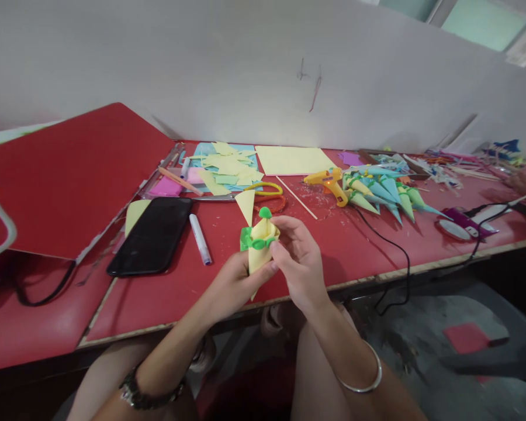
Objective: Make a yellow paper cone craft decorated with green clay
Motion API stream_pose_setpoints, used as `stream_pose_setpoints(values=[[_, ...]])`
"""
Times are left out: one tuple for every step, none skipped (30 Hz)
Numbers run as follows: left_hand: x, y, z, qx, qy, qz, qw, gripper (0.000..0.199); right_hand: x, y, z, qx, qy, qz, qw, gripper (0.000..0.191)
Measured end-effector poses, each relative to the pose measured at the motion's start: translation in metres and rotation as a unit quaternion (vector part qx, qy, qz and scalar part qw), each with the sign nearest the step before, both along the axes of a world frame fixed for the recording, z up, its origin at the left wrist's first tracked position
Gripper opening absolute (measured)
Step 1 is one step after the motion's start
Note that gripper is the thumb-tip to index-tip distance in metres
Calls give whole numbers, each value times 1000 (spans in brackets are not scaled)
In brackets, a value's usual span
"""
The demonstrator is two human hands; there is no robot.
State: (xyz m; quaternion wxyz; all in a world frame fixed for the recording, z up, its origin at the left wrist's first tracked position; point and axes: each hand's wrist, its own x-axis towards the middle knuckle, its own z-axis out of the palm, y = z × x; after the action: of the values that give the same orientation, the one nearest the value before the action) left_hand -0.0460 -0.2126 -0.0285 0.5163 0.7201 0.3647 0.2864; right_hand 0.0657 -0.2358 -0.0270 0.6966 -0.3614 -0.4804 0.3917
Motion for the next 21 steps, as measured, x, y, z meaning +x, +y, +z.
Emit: stream_pose_setpoints(values=[[0,0,0,3,-3,-1,1000,26,0,0,0,1,6,2,1000,21],[0,1,-1,6,-6,-2,1000,26,-1,0,-1,1,12,2,1000,21],[1,1,-1,9,-9,-5,1000,25,-1,0,-1,2,18,2,1000,21],[1,1,-1,12,-13,-7,1000,25,-1,0,-1,2,23,2,1000,21],[1,1,-2,15,-16,-8,1000,24,-2,1,-1,1,28,1,1000,20],[1,1,-2,18,-18,-8,1000,24,-2,0,-1,0,32,0,999,20],[2,1,-2,20,-20,-8,1000,23,-3,0,-1,-2,34,-1,999,20],[2,1,-3,22,-22,-8,999,23,-3,0,-1,-5,34,-4,999,19],[2,1,-3,21,-23,-8,999,23,-3,0,-1,-8,33,-5,999,19],[2,0,-3,19,-24,-6,1000,24,-3,0,-1,-10,32,-6,999,19],[2,0,-3,18,-25,-5,1000,24,-4,0,-1,-11,33,-7,999,19],[2,0,-3,18,-26,-3,999,24,-4,0,-1,-11,34,-7,999,18],[2,0,-3,17,-27,-1,1000,24,-4,0,-1,-11,35,-7,999,18],[2,1,-3,17,-26,0,1000,25,-4,0,-1,-10,35,-9,999,18],[2,1,-4,17,-25,0,1000,25,-4,0,-1,-10,34,-13,999,18],[2,1,-4,17,-23,1,1000,25,-4,0,0,-9,29,-17,999,18],[2,1,-4,18,-21,3,1000,25,-4,0,0,-8,23,-20,999,18],[2,1,-5,20,-21,6,1000,25,-4,0,0,-8,18,-23,1000,18],[2,1,-5,22,-22,11,999,25,-4,0,0,-7,14,-26,1000,19],[2,1,-5,25,-25,15,999,25,-4,0,0,-5,13,-26,1000,19],[2,1,-5,25,-28,19,999,24,-4,0,0,-2,14,-26,1000,20]])
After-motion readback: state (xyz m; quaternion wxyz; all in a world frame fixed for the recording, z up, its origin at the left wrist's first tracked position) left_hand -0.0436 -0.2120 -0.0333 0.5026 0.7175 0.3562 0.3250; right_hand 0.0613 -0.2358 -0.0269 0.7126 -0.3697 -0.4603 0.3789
